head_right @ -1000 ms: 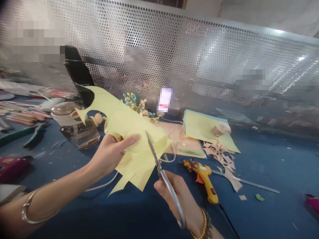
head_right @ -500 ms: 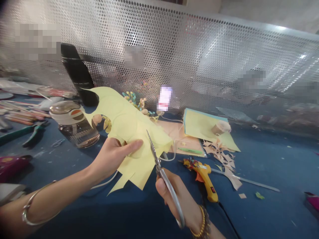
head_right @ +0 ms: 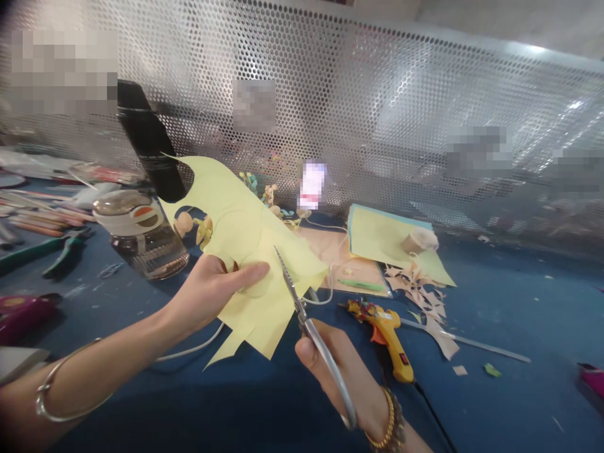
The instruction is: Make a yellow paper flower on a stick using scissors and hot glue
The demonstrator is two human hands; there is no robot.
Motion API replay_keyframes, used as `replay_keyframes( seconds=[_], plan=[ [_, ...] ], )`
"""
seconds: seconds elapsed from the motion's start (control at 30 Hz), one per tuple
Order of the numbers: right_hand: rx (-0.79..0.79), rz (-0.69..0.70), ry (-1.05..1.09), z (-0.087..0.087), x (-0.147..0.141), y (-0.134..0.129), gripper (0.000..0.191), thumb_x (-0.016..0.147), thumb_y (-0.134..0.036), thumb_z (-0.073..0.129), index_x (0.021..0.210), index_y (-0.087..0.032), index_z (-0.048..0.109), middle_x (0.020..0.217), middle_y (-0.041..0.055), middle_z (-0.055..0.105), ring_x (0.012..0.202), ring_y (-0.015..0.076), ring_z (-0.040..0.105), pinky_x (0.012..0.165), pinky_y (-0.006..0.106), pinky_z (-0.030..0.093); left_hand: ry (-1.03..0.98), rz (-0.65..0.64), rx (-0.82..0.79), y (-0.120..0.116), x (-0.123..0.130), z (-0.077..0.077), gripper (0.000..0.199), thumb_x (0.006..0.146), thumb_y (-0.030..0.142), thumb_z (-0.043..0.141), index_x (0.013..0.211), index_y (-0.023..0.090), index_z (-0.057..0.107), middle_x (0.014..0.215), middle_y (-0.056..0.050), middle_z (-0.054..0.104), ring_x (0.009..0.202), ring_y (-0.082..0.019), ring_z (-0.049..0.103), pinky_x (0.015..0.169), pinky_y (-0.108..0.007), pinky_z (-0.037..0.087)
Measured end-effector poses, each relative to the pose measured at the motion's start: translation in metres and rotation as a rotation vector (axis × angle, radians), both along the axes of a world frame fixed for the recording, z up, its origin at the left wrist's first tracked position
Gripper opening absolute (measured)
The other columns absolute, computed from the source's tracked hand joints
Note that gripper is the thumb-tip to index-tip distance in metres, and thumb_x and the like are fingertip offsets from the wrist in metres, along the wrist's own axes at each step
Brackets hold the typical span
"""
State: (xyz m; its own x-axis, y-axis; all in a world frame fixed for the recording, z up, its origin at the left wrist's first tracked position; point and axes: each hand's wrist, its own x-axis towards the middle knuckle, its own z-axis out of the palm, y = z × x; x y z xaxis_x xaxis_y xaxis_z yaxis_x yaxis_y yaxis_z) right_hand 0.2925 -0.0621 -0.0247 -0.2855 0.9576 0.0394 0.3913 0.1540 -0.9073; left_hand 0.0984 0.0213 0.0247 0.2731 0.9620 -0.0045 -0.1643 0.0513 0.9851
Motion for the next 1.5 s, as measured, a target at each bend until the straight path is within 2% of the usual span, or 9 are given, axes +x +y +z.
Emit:
replay_keyframes(
  seconds=[0.23,0.43,0.63,0.9,1.07,1.17,1.33,1.43,1.5],
  plan=[
    [-0.027,-0.006,-0.02,0.003,0.001,0.0,0.054,0.086,-0.07,0.034,0.061,-0.022,0.037,0.049,-0.005,0.037,0.044,0.0104,0.036,0.044,0.026,0.025,0.023,-0.032,0.003,0.003,-0.004,0.003,0.013,0.069,0.025,0.074,0.08,0.019,0.072,0.084,-0.007,0.076,0.066,-0.021,0.07,0.058,-0.03,0.058],
    [-0.089,-0.008,-0.056,0.001,0.005,-0.001,0.053,0.083,-0.071,0.037,0.066,-0.021,0.038,0.052,-0.0057,0.036,0.044,0.0091,0.035,0.042,0.024,0.023,-0.006,-0.122,0.046,0.007,-0.009,0.006,0.019,0.071,0.024,0.072,0.089,0.018,0.072,0.088,-0.009,0.075,0.075,-0.025,0.071,0.065,-0.035,0.059],
    [-0.119,0.0,-0.07,0.003,0.006,-0.002,0.05,0.084,-0.069,0.039,0.069,-0.021,0.038,0.055,-0.0059,0.035,0.044,0.0081,0.034,0.04,0.023,0.023,0.042,-0.131,0.055,0.009,-0.014,0.011,0.025,0.068,0.022,0.074,0.092,0.019,0.072,0.082,-0.009,0.075,0.081,-0.028,0.071,0.063,-0.034,0.059],
    [-0.15,0.006,-0.084,0.009,0.003,-0.001,0.052,0.082,-0.071,0.041,0.069,-0.02,0.039,0.053,-0.0063,0.036,0.043,0.0078,0.035,0.04,0.022,0.025,0.053,-0.194,0.081,0.015,-0.021,0.012,0.02,0.07,0.027,0.074,0.088,0.019,0.07,0.081,-0.007,0.072,0.077,-0.024,0.069,0.065,-0.034,0.057],
    [-0.119,-0.101,0.0,-0.004,-0.002,0.001,0.051,0.085,-0.068,0.036,0.066,-0.021,0.039,0.045,-0.0074,0.035,0.039,0.0086,0.036,0.039,0.021,0.028,-0.289,0.023,-0.018,0.007,-0.007,0.001,0.032,0.076,0.046,0.066,0.097,0.023,0.061,0.084,-0.002,0.061,0.067,-0.015,0.06,0.047,-0.022,0.051],
    [-0.11,-0.165,0.076,-0.012,-0.009,0.0,0.049,0.087,-0.065,0.037,0.066,-0.021,0.038,0.046,-0.0072,0.036,0.038,0.0084,0.037,0.038,0.021,0.028,-0.405,0.05,-0.021,-0.009,0.007,-0.006,0.038,0.076,0.05,0.065,0.098,0.022,0.056,0.078,0.0,0.056,0.06,-0.011,0.054,0.044,-0.019,0.046],
    [-0.062,-0.149,0.113,-0.016,-0.02,-0.004,0.049,0.086,-0.065,0.04,0.068,-0.019,0.043,0.049,-0.0067,0.039,0.041,0.0075,0.037,0.04,0.021,0.028,-0.335,0.147,0.035,-0.024,0.02,-0.012,0.045,0.07,0.032,0.075,0.108,0.024,0.05,0.091,0.0,0.06,0.08,-0.016,0.059,0.057,-0.024,0.054],
    [-0.042,-0.101,0.117,-0.017,-0.022,-0.005,0.05,0.086,-0.066,0.04,0.07,-0.019,0.045,0.05,-0.0066,0.039,0.041,0.0072,0.036,0.039,0.021,0.026,-0.314,0.237,0.017,-0.019,0.02,-0.014,0.045,0.072,0.027,0.074,0.11,0.023,0.05,0.086,0.0,0.061,0.079,-0.015,0.058,0.058,-0.023,0.054],
    [-0.037,-0.075,0.13,-0.018,-0.022,-0.005,0.049,0.087,-0.064,0.039,0.07,-0.019,0.045,0.052,-0.0061,0.039,0.042,0.0075,0.037,0.04,0.021,0.028,-0.29,0.238,0.029,-0.015,0.018,-0.015,0.039,0.074,0.027,0.072,0.108,0.021,0.053,0.088,-0.001,0.061,0.076,-0.013,0.058,0.058,-0.021,0.054]
  ],
)
